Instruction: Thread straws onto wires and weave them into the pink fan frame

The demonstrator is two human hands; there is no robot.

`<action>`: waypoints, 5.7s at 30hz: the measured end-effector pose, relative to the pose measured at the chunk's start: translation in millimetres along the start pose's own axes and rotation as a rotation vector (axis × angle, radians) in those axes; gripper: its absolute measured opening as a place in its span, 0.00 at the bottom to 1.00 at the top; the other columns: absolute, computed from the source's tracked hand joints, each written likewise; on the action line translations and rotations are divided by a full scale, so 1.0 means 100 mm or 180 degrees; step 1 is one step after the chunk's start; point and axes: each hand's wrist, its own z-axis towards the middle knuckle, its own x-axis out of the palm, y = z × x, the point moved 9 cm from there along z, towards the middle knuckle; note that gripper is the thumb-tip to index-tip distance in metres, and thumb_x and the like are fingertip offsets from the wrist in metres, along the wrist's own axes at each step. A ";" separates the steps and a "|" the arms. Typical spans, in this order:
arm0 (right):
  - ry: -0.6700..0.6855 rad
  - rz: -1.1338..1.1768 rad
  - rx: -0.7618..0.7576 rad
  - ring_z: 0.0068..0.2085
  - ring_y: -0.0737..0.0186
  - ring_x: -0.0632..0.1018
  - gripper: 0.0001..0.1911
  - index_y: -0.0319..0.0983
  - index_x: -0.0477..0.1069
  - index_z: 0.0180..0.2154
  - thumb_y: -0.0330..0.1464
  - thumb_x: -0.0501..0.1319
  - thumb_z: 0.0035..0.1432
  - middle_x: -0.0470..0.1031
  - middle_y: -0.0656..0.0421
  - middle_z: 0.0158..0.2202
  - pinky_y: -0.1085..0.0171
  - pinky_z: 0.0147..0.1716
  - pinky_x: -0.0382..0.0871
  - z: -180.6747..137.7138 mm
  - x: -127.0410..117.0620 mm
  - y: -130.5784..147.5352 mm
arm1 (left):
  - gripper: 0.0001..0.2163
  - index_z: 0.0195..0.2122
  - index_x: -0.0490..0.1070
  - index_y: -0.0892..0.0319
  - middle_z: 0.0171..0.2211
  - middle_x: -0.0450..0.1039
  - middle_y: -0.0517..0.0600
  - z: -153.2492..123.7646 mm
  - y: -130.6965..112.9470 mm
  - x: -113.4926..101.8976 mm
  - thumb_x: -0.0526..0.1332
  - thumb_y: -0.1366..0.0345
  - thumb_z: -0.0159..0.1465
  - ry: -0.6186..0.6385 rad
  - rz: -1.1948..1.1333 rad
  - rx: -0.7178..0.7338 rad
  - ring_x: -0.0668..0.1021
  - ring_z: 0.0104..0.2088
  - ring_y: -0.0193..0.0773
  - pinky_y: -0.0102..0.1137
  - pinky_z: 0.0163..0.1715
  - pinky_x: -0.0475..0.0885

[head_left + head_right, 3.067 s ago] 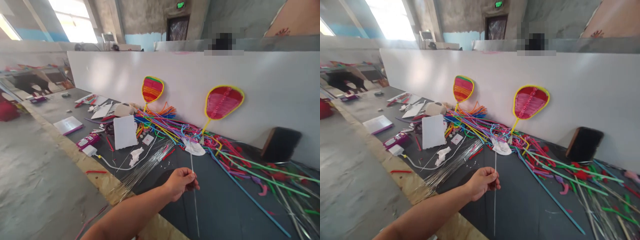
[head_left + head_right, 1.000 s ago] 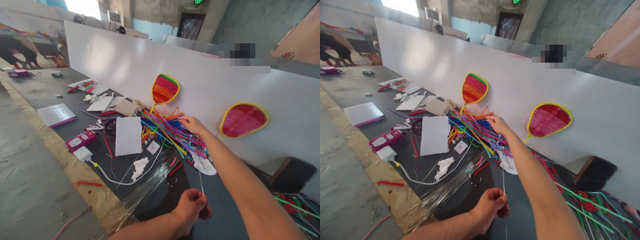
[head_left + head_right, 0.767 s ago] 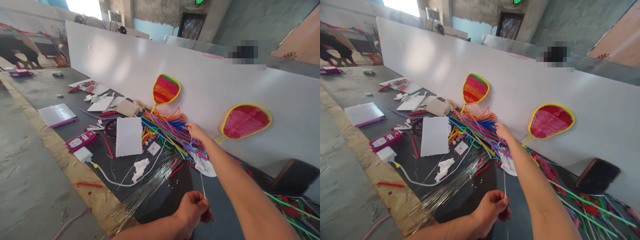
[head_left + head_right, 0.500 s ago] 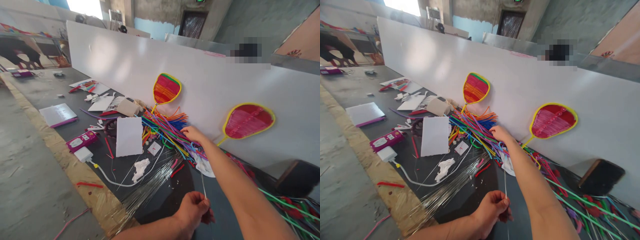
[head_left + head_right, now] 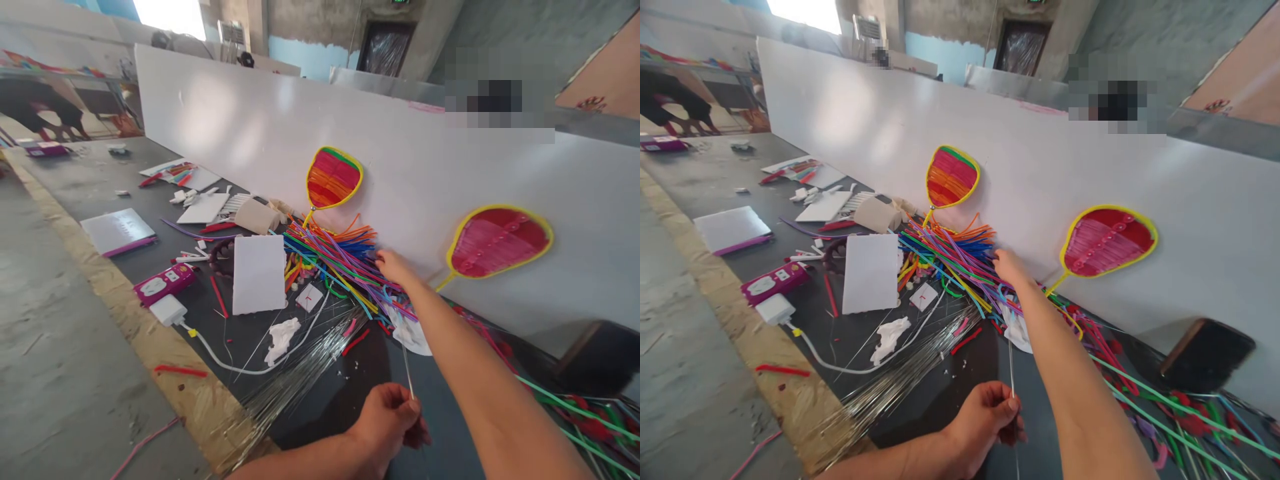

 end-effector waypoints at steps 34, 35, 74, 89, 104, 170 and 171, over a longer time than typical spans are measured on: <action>0.0647 0.3512 0.1260 0.18 0.71 0.65 0.15 0.39 0.66 0.29 0.45 0.61 0.47 0.68 0.64 0.23 0.70 0.16 0.59 -2.90 -0.20 -0.42 | 0.21 0.30 0.64 0.61 0.25 0.69 0.46 -0.07 -0.12 0.07 0.67 0.50 0.47 0.0390 0.0249 0.0238 0.74 0.26 0.32 0.27 0.27 0.66; 0.0739 0.3631 0.1329 0.18 0.72 0.65 0.15 0.39 0.65 0.28 0.44 0.61 0.48 0.67 0.64 0.22 0.71 0.16 0.59 -3.03 -0.04 -0.36 | 0.20 0.30 0.64 0.61 0.25 0.69 0.46 -0.07 -0.12 0.07 0.67 0.51 0.47 0.0406 0.0280 0.0237 0.75 0.26 0.32 0.27 0.27 0.66; -0.2110 0.1589 -0.0026 0.33 0.56 0.77 0.11 0.39 0.70 0.37 0.40 0.56 0.58 0.76 0.54 0.31 0.62 0.36 0.68 -4.02 -0.43 -0.20 | 0.11 0.41 0.72 0.61 0.37 0.75 0.49 -1.10 -0.58 1.31 0.55 0.63 0.62 0.1681 0.3526 0.2128 0.76 0.33 0.32 0.24 0.35 0.68; -0.1210 0.1959 -0.0017 0.27 0.61 0.76 0.10 0.38 0.69 0.31 0.37 0.54 0.58 0.75 0.56 0.27 0.66 0.27 0.69 -3.66 -0.07 -0.18 | 0.09 0.33 0.73 0.61 0.31 0.74 0.49 -0.62 -0.42 0.80 0.57 0.63 0.59 0.0926 0.2939 0.2013 0.75 0.30 0.33 0.25 0.32 0.68; -0.0097 0.3741 0.0609 0.21 0.67 0.70 0.12 0.39 0.64 0.25 0.40 0.57 0.54 0.67 0.63 0.19 0.67 0.24 0.65 -3.56 0.20 -0.09 | 0.12 0.29 0.73 0.63 0.26 0.73 0.49 -0.35 -0.32 0.62 0.64 0.58 0.53 0.0985 0.2227 0.1276 0.72 0.26 0.32 0.26 0.30 0.67; 0.2201 0.4179 0.0546 0.18 0.73 0.68 0.06 0.37 0.63 0.27 0.32 0.59 0.48 0.67 0.66 0.19 0.73 0.17 0.62 -3.86 0.81 0.48 | 0.18 0.38 0.71 0.61 0.27 0.74 0.48 -0.03 -1.10 -0.35 0.70 0.64 0.47 -0.0233 0.0315 0.1500 0.74 0.25 0.28 0.23 0.26 0.66; 0.2206 0.4190 0.0548 0.18 0.73 0.68 0.06 0.37 0.63 0.27 0.33 0.59 0.48 0.67 0.66 0.19 0.73 0.17 0.61 -3.86 0.83 0.48 | 0.19 0.40 0.71 0.61 0.27 0.74 0.48 -0.03 -1.09 -0.35 0.70 0.64 0.47 -0.0250 0.0303 0.1481 0.74 0.25 0.28 0.23 0.26 0.67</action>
